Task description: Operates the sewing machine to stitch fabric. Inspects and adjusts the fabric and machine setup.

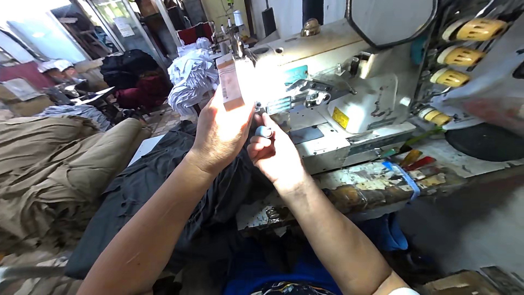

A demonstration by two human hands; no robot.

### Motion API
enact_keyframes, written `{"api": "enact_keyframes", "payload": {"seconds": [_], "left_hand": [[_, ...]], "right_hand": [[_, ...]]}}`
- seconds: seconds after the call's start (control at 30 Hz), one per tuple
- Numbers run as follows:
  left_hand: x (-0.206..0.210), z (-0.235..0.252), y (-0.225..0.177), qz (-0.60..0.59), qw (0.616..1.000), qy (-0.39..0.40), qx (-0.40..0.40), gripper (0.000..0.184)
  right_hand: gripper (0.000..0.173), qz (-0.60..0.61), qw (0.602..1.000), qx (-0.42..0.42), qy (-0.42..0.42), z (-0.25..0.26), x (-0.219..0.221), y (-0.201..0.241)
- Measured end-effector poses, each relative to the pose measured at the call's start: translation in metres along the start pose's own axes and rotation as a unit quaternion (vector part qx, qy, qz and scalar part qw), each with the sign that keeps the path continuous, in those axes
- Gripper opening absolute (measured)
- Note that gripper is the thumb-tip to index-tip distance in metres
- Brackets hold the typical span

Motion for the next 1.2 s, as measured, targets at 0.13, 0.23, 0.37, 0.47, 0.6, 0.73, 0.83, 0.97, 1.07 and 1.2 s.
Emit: {"api": "enact_keyframes", "payload": {"seconds": [0.13, 0.23, 0.37, 0.47, 0.6, 0.73, 0.83, 0.97, 1.07, 1.2], "left_hand": [[-0.001, 0.000, -0.002, 0.000, 1.000, -0.011, 0.019, 0.022], [-0.001, 0.000, -0.002, 0.004, 1.000, -0.010, 0.016, 0.023], [-0.002, -0.001, -0.002, 0.000, 1.000, -0.012, 0.012, 0.022], [-0.011, -0.012, -0.008, 0.014, 1.000, 0.005, -0.007, 0.029], [-0.032, -0.041, -0.031, -0.064, 0.996, -0.040, -0.046, 0.027], [0.005, -0.054, -0.032, -0.172, 0.983, 0.066, -0.025, 0.034], [0.020, -0.056, -0.013, -0.214, 0.970, 0.088, -0.069, 0.021], [0.018, -0.051, 0.004, -0.289, 0.944, 0.035, -0.155, 0.010], [0.020, -0.052, 0.009, -0.317, 0.929, 0.009, -0.191, 0.006], [0.026, -0.054, 0.013, -0.318, 0.921, -0.010, -0.226, 0.005]], "right_hand": [[0.025, 0.089, 0.995, 0.039, 0.027, 0.001, 0.008, -0.006], [0.027, 0.142, 0.987, 0.053, 0.050, 0.001, 0.013, -0.011], [0.028, 0.164, 0.983, 0.050, 0.073, 0.003, 0.020, -0.013], [0.032, 0.153, 0.985, 0.042, 0.071, 0.004, 0.017, -0.012], [0.044, 0.072, 0.997, 0.007, 0.004, -0.005, -0.006, -0.015], [0.037, 0.003, 0.998, -0.044, -0.049, -0.008, -0.039, -0.015], [0.036, -0.007, 0.995, -0.094, -0.013, -0.008, -0.042, -0.007], [0.038, 0.005, 0.995, -0.103, 0.005, -0.004, -0.042, -0.001], [0.035, 0.003, 0.996, -0.087, -0.010, 0.000, -0.045, -0.005], [0.036, 0.004, 0.997, -0.078, -0.017, 0.004, -0.051, -0.009]]}}
Point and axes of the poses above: each hand's wrist, its own z-axis towards the middle knuckle, its own x-axis out of the palm, y = z × x, the point moved 9 cm from there along z, towards the middle knuckle, and after that the axes turned 11 degrees about -y, right-handed, at the moved point
